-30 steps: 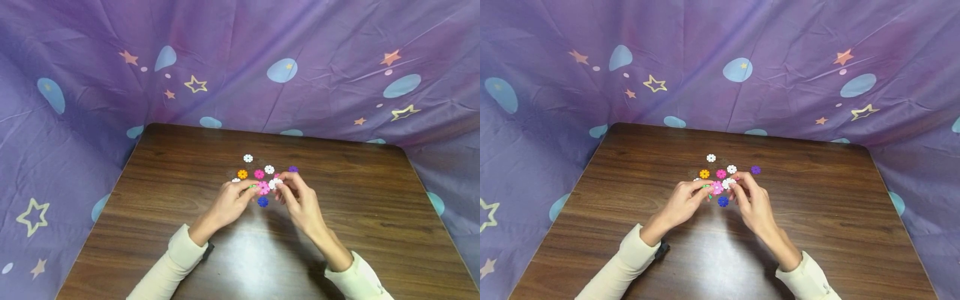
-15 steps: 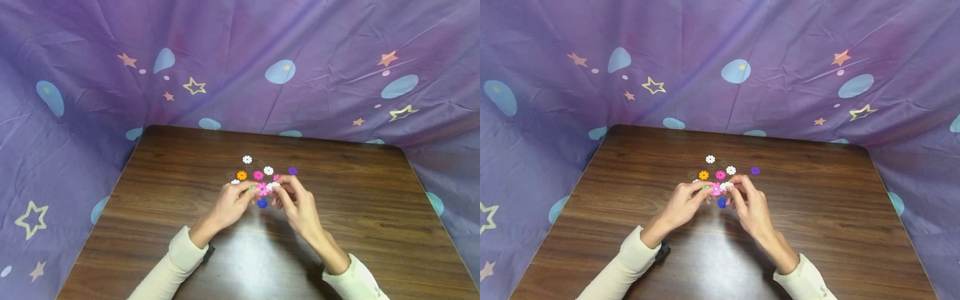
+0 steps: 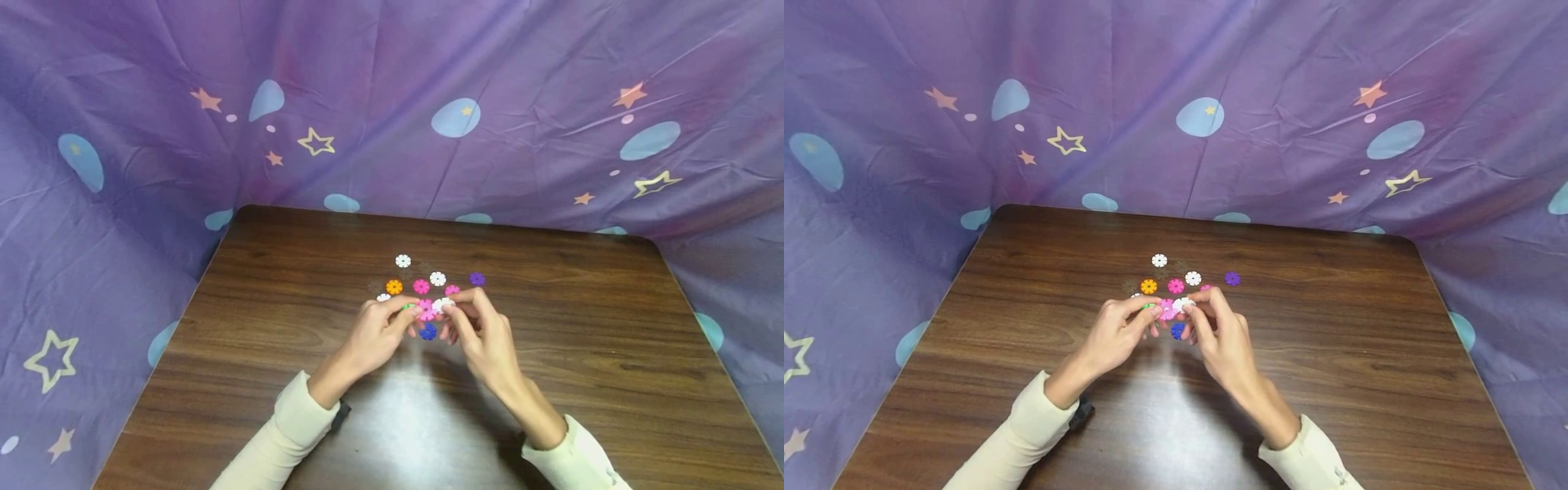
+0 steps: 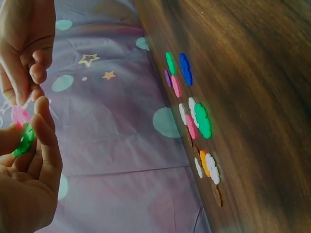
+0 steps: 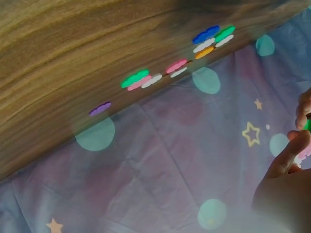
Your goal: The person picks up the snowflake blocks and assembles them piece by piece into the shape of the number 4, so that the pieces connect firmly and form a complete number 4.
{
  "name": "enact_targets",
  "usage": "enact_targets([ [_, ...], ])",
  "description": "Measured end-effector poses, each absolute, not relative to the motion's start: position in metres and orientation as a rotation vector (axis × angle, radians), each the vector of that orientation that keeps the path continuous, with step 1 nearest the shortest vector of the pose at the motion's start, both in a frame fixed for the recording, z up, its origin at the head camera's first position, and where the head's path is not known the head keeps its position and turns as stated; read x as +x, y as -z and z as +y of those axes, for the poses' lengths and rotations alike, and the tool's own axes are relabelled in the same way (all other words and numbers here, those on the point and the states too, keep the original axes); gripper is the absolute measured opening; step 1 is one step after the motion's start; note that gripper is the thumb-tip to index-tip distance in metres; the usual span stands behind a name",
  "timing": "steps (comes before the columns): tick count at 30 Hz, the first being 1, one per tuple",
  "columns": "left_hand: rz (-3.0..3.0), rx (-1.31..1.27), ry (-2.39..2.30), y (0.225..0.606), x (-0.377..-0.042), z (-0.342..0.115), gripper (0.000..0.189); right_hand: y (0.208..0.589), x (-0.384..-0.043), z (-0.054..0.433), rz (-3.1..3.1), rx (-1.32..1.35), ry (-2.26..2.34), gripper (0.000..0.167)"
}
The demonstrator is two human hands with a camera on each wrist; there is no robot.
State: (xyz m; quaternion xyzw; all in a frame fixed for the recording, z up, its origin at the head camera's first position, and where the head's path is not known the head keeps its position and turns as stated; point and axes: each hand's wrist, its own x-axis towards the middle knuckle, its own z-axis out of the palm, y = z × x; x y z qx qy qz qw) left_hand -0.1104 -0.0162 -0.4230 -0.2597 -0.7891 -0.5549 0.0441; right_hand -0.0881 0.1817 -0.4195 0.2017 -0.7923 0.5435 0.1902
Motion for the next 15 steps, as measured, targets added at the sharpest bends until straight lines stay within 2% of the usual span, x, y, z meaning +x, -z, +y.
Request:
enact_targets([
  [10,-2.398,-0.790,1.816,0.4207,-0.1080,-0.0147,0.023,0.4199,-0.0877,0.1789,-2.205,0.597,-1.538,0.009],
  [15,-2.432,-0.779,1.818,0.4214,-0.1094,-0.0153,0.026,0.4182,-0.0906,0.1832,-2.254,0.606,-1.493,0.015],
])
